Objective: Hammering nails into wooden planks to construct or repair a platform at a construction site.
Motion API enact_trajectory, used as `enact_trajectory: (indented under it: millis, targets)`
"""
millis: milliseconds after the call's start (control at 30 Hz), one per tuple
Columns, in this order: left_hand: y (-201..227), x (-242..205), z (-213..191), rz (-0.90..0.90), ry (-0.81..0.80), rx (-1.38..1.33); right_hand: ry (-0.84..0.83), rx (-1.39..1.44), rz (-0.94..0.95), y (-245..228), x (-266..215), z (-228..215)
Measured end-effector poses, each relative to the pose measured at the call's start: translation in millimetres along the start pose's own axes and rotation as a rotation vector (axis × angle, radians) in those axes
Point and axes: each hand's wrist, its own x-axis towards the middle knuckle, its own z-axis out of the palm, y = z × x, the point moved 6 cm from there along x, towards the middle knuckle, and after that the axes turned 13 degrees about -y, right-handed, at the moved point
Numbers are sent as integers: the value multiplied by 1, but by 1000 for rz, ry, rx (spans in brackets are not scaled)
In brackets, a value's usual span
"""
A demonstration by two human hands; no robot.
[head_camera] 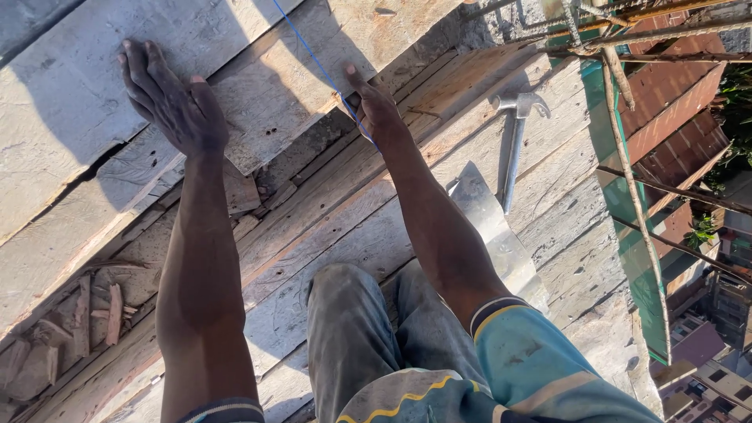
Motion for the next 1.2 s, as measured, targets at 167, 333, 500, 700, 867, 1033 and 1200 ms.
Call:
enact_trajectory:
  millis: [167, 333, 500, 700, 867, 1033, 1200]
  targets:
    - [3, -5, 0, -9, -45, 32, -17, -6, -44, 7, 15, -15]
    - [5, -8, 6, 9, 0, 139, 25, -8, -35, 16, 19, -14]
    - [7, -7, 8, -20, 16, 190, 18, 42, -54, 13, 20, -13]
    - [7, -12, 0, -48, 14, 192, 19, -66, -4, 19, 11, -15]
    - [15, -8, -7, -8, 49, 167, 20, -150, -36, 12, 11, -13]
    - [-38, -13, 44, -207, -155, 320, -27, -424, -141, -8, -21, -18]
    - [-64, -24, 56, -77, 30, 275, 85, -557, -296, -72, -162, -28]
